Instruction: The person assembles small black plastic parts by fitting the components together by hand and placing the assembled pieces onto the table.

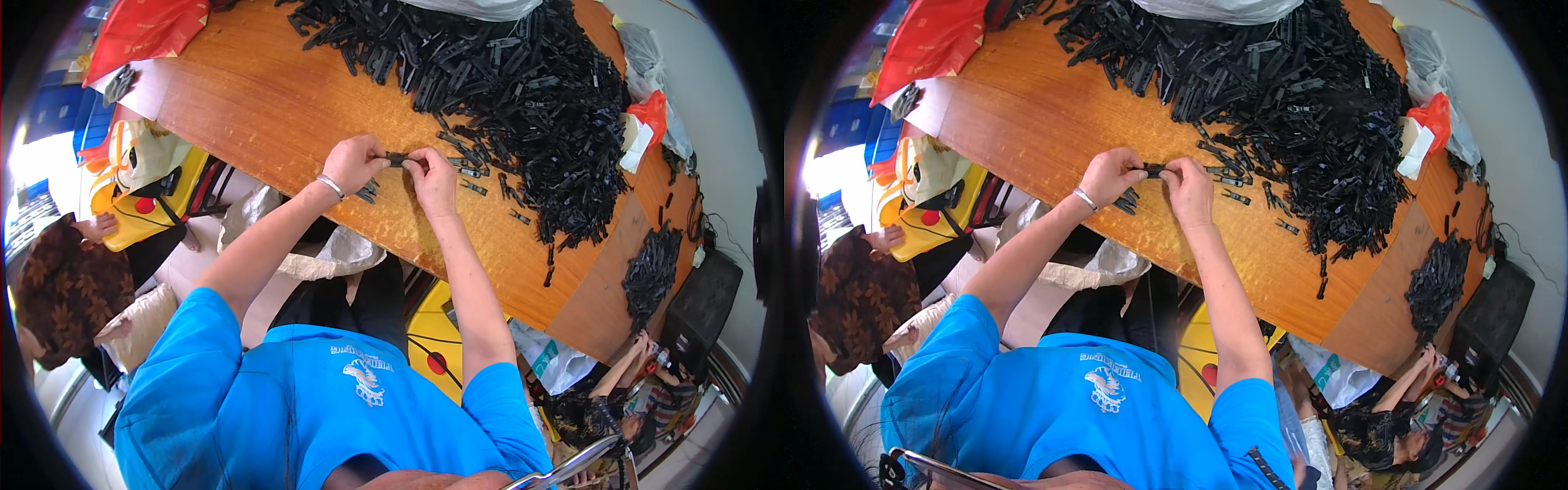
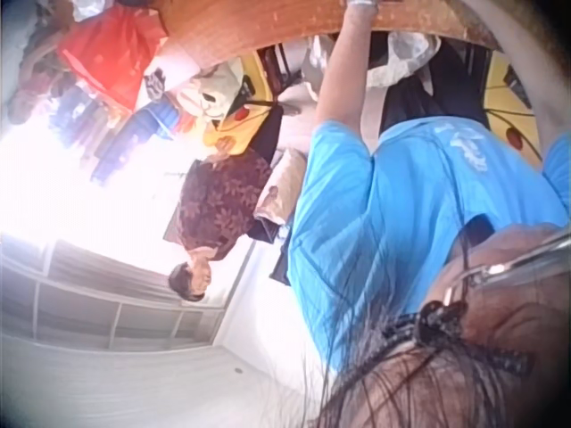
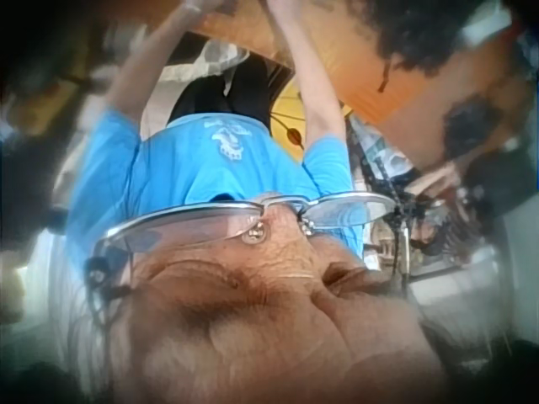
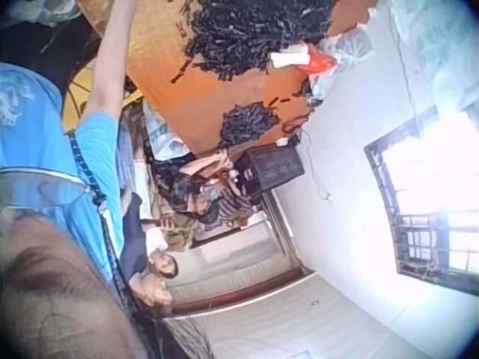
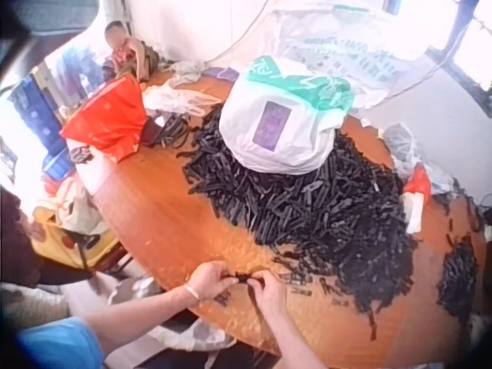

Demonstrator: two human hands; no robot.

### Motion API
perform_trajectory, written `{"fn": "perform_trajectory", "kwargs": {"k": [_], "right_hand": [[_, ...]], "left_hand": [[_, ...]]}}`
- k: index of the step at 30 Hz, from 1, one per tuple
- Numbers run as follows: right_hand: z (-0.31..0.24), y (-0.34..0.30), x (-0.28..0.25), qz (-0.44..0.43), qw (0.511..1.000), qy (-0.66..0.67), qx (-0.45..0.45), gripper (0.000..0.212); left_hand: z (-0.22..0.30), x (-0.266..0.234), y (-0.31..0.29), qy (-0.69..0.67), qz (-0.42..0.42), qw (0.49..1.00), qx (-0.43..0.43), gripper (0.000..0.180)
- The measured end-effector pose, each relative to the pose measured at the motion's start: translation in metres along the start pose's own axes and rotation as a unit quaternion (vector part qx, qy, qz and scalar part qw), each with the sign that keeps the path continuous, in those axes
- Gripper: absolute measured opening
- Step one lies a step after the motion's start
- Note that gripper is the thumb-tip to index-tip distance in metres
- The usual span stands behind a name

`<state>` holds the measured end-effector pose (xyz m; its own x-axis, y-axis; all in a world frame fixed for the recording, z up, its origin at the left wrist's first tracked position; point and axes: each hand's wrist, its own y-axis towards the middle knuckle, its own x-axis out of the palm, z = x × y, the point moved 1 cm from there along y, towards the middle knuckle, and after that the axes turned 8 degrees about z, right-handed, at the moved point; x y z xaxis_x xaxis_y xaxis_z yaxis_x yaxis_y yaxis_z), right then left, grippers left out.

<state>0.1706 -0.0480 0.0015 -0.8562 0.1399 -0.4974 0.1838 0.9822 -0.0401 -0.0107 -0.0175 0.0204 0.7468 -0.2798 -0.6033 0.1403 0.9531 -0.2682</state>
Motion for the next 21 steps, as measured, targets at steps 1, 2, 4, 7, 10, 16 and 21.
{"fn": "perform_trajectory", "kwargs": {"k": [1,2,4,7,10,16,21], "right_hand": [[0.000,0.001,0.000,0.006,1.000,0.005,0.005,0.015],[0.000,0.001,0.001,0.011,1.000,0.010,0.010,0.015],[0.002,0.004,0.002,0.010,1.000,0.000,0.004,0.016],[0.002,0.006,0.002,0.004,1.000,-0.027,-0.003,0.017],[0.000,0.011,0.001,-0.032,0.997,-0.058,0.027,0.017],[-0.009,0.040,0.001,-0.156,0.969,-0.123,0.147,0.019],[-0.034,0.047,-0.004,-0.186,0.945,-0.131,0.237,0.017]], "left_hand": [[0.002,0.000,0.001,0.009,0.010,1.000,-0.005,0.020],[0.004,0.000,0.001,0.018,0.019,1.000,-0.010,0.020],[0.001,0.004,0.003,0.021,0.035,0.999,-0.001,0.021],[-0.001,0.006,0.005,0.038,0.055,0.998,0.015,0.022],[0.003,0.003,0.010,0.071,0.030,0.997,-0.003,0.023],[0.013,-0.005,0.035,0.155,-0.064,0.983,-0.071,0.030],[0.022,-0.006,0.040,0.216,-0.093,0.966,-0.112,0.035]]}}
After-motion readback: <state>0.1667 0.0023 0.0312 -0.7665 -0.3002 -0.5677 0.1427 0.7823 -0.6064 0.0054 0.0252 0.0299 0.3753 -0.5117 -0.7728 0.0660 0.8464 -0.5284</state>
